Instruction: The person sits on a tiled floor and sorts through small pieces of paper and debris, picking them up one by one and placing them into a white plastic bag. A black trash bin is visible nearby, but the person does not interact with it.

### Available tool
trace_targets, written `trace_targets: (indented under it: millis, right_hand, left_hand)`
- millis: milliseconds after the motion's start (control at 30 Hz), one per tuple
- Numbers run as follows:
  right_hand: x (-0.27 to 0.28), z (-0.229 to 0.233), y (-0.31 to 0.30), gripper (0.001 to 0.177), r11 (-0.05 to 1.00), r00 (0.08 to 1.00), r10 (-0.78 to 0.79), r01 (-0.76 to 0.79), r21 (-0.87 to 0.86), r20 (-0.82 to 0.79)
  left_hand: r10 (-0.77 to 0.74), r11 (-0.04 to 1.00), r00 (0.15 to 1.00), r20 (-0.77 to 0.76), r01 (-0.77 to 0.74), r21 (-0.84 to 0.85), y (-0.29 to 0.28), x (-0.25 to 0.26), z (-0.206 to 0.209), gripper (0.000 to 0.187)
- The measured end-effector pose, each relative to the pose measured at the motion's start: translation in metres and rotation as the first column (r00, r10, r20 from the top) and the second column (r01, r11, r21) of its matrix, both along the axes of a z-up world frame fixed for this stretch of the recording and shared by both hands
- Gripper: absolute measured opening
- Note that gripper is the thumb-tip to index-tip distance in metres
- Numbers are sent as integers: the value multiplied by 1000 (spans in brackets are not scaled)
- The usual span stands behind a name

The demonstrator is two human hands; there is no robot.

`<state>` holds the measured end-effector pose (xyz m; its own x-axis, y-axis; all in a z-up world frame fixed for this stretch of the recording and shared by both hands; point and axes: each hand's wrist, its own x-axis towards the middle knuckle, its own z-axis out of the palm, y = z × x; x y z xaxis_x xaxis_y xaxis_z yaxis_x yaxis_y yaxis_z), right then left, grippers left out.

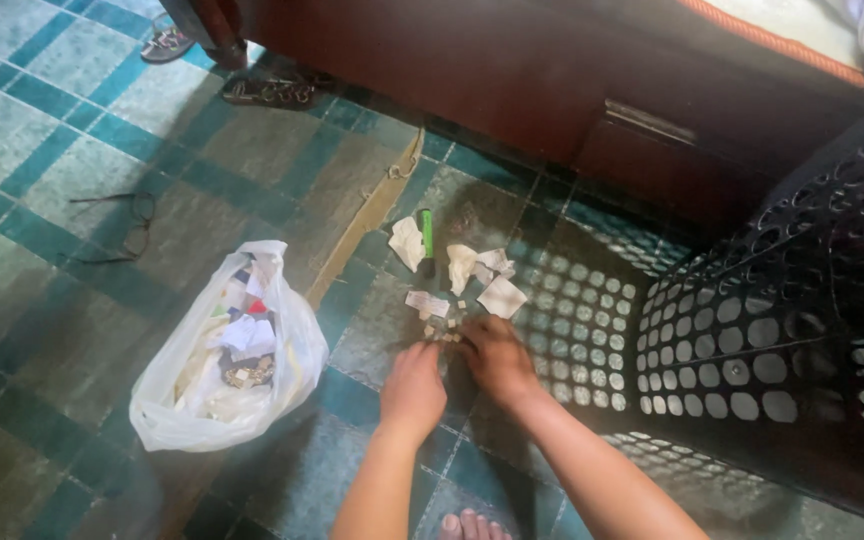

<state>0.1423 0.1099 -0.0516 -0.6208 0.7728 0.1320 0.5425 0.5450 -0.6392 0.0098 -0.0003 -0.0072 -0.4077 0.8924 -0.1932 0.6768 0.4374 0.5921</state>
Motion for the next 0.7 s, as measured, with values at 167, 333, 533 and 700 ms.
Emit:
trace_targets:
  millis: [167, 333, 533, 700]
  right_hand:
    - [0, -3, -4, 26, 999, 999, 1, -3, 44, 49]
    - [0, 9, -6, 21, 999, 997, 20, -22, 28, 75]
    - [-4, 13, -9, 18, 992, 998, 34, -40, 121, 52]
    - [-3, 14, -11, 17, 955, 996, 89, -89, 283, 13]
  left_hand:
    - [-9, 1000, 998, -64, 9, -1, 0, 2, 1, 44]
    - [-5, 1000, 997, -75, 5, -2, 1, 5, 11, 44]
    - [-7, 999, 997, -74, 10, 36, -1, 2, 3, 38]
    - [-23, 999, 998, -62, 25, 36, -5, 2, 5, 36]
